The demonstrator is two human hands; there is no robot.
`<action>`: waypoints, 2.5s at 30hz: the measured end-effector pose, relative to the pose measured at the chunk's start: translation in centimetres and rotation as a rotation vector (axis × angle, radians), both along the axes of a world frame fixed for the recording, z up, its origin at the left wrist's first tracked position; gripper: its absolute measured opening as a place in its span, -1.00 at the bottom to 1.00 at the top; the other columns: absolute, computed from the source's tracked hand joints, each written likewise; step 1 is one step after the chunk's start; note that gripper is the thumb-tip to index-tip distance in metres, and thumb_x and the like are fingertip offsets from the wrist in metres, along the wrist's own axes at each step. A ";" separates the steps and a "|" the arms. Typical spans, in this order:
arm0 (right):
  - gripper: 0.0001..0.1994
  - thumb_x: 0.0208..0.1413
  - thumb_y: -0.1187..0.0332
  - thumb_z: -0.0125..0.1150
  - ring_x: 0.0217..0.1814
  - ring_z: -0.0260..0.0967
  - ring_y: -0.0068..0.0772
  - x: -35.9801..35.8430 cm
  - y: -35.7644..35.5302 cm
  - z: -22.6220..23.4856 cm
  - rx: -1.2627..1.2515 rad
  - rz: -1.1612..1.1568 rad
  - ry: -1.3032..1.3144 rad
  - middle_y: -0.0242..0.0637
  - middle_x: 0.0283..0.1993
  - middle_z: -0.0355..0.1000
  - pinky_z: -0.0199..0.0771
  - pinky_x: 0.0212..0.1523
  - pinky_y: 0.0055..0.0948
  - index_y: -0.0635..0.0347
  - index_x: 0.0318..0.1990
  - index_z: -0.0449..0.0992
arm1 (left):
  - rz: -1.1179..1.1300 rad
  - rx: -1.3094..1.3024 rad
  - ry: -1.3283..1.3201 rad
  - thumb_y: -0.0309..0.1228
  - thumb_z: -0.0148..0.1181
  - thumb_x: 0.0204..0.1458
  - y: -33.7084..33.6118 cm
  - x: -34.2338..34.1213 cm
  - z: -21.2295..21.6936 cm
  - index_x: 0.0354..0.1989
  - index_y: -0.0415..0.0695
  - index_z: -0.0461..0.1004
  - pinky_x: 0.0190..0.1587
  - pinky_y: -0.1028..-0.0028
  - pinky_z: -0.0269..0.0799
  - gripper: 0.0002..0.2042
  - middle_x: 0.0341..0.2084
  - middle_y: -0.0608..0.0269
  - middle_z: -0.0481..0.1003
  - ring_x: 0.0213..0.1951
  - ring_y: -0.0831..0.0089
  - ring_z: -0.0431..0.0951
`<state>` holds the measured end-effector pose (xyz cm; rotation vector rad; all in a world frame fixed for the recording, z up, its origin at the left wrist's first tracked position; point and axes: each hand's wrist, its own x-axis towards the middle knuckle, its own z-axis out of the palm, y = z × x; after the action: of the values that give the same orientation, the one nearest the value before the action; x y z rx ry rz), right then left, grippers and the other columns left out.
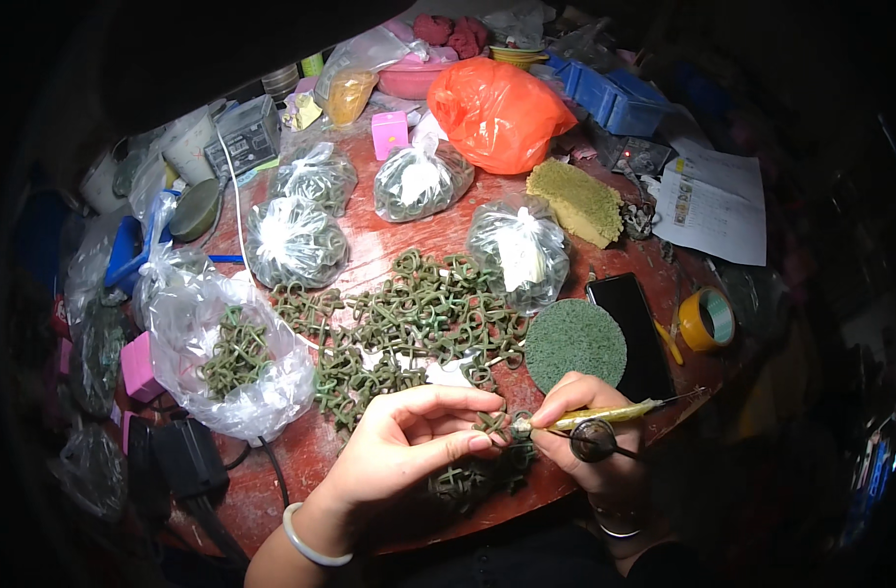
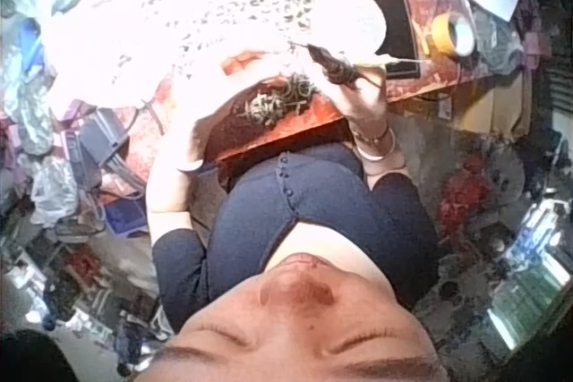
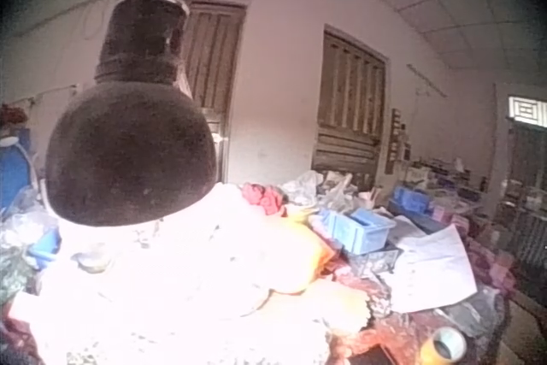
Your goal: Using a heat tool to fuse small green plastic leaf segments into clusters.
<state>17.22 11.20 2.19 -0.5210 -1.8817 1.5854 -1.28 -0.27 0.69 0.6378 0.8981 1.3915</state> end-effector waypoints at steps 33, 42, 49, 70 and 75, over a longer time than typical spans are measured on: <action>-0.77 -0.07 0.63 0.32 -0.35 0.44 -0.51 -0.4 -1.3 -1.4 0.101 -0.165 0.184 -0.24 -0.35 0.46 0.42 -0.35 -0.58 0.31 -0.22 0.48 | 0.072 0.042 -0.163 -0.58 0.04 0.14 0.4 -0.1 -0.6 0.05 -0.24 0.35 0.06 0.42 0.41 -0.71 0.01 0.03 0.44 0.00 0.37 0.48; -0.76 -0.12 0.63 0.35 -0.38 0.42 -0.52 -0.8 -0.7 -1.9 0.220 -0.218 0.193 -0.24 -0.38 0.46 0.43 -0.35 -0.55 0.27 -0.25 0.50 | 0.098 0.044 -0.130 -0.64 0.14 0.04 0.4 0.1 -0.1 -0.01 -0.35 0.38 0.07 0.35 0.43 -0.70 -0.06 -0.07 0.47 -0.01 0.24 0.50; -0.78 -0.13 0.66 0.35 -0.36 0.42 -0.51 -0.7 -0.9 -1.3 0.084 -0.128 0.191 -0.26 -0.38 0.45 0.42 -0.35 -0.55 0.27 -0.29 0.51 | 0.090 0.025 -0.079 -0.64 0.14 0.04 0.3 0.1 -0.1 0.01 -0.34 0.38 0.08 0.36 0.42 -0.67 -0.06 -0.06 0.47 -0.03 0.28 0.51; -0.79 -0.11 0.63 0.35 -0.40 0.43 -0.48 -1.7 -1.1 -1.4 0.042 -0.249 0.267 -0.25 -0.40 0.45 0.41 -0.38 -0.55 0.25 -0.28 0.51 | 0.032 0.072 -0.116 -0.64 0.11 0.07 0.3 -0.1 -0.4 0.08 -0.32 0.35 0.17 0.40 0.32 -0.64 -0.01 0.05 0.44 0.06 0.35 0.44; -0.79 -0.11 0.64 0.34 -0.36 0.44 -0.48 -0.6 -0.5 -1.8 0.236 -0.162 0.172 -0.25 -0.36 0.46 0.43 -0.35 -0.54 0.25 -0.28 0.51 | 0.044 0.069 -0.061 -0.65 0.10 0.07 0.2 -0.1 -0.2 0.08 -0.32 0.35 0.18 0.41 0.31 -0.64 0.00 0.06 0.44 0.08 0.35 0.44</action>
<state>16.64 10.66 0.41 -0.4087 -1.8159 1.2432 -1.40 -0.07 0.50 0.6283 0.8227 1.4787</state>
